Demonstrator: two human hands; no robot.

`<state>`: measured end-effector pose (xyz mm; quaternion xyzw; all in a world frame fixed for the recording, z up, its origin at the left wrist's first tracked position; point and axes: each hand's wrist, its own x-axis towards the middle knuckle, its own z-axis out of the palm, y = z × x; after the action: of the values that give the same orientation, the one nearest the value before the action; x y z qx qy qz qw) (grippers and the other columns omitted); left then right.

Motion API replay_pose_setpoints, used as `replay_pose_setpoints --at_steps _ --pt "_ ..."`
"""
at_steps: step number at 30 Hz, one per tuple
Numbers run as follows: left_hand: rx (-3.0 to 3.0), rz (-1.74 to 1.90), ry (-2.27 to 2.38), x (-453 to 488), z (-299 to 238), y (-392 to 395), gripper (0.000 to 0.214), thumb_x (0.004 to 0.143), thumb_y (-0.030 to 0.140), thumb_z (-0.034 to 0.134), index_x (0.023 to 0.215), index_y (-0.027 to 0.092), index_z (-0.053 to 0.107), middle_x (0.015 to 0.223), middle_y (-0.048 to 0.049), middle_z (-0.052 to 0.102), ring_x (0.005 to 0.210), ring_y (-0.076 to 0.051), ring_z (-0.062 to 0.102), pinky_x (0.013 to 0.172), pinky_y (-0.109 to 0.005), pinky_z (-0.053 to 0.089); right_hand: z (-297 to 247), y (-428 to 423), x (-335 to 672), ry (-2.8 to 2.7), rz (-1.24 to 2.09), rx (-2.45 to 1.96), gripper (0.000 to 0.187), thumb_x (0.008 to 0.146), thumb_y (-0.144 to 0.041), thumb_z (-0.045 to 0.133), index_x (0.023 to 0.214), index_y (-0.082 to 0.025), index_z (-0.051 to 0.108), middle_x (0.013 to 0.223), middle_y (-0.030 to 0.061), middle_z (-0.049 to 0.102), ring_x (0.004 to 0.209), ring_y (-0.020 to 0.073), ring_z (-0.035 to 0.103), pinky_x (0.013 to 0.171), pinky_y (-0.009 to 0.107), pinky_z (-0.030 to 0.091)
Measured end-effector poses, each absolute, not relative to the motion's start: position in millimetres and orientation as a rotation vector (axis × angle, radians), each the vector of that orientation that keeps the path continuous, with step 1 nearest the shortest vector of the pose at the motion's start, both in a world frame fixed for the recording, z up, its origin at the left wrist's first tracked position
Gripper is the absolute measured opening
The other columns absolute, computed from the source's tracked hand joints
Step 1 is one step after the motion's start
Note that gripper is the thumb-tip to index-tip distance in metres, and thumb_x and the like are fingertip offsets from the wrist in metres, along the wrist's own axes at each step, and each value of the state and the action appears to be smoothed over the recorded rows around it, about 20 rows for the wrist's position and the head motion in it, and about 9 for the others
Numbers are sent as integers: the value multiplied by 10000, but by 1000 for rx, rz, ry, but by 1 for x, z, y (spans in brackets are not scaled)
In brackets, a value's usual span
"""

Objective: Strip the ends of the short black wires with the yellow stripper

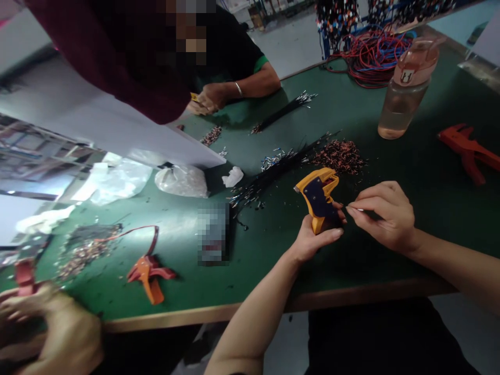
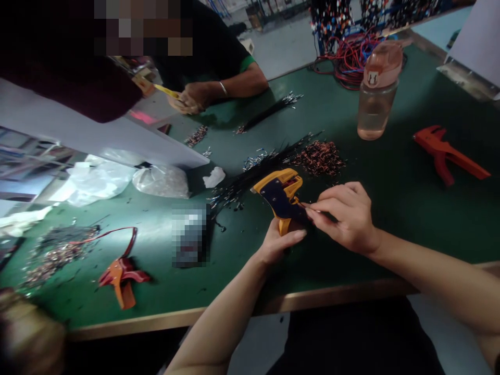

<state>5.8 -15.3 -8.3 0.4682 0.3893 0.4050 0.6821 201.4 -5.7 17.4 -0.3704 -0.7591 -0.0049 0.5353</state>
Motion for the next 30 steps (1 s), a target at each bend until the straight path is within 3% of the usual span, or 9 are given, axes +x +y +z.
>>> replay_pose_setpoints --at_steps 6,17,25,30 --pt "1049 868 897 8 -4 -19 572 631 453 883 1095 171 702 962 -74 728 914 -222 674 903 -378 543 17 -9 198 -1875 -60 -831 62 896 -196 701 848 -225 675 772 -27 751 628 115 655 706 349 400" --pt "1153 909 998 14 4 -17 388 674 516 827 789 175 681 731 -23 642 683 -151 565 681 -302 494 14 -9 198 -1881 3 -851 72 868 -184 708 833 -245 694 778 -23 756 628 129 652 724 365 393" --pt "1238 852 1089 18 1 -18 466 708 565 778 572 181 553 507 18 502 499 -97 420 512 -274 352 14 -9 198 -1885 0 -862 72 873 -189 704 834 -244 680 779 -22 755 630 134 653 719 360 402" --pt "1191 879 1150 17 -1 -19 485 690 575 798 570 182 540 476 28 495 462 -83 402 491 -266 323 14 -9 198 -1871 26 -847 67 868 -190 703 831 -244 688 784 -19 756 630 131 653 717 361 407"
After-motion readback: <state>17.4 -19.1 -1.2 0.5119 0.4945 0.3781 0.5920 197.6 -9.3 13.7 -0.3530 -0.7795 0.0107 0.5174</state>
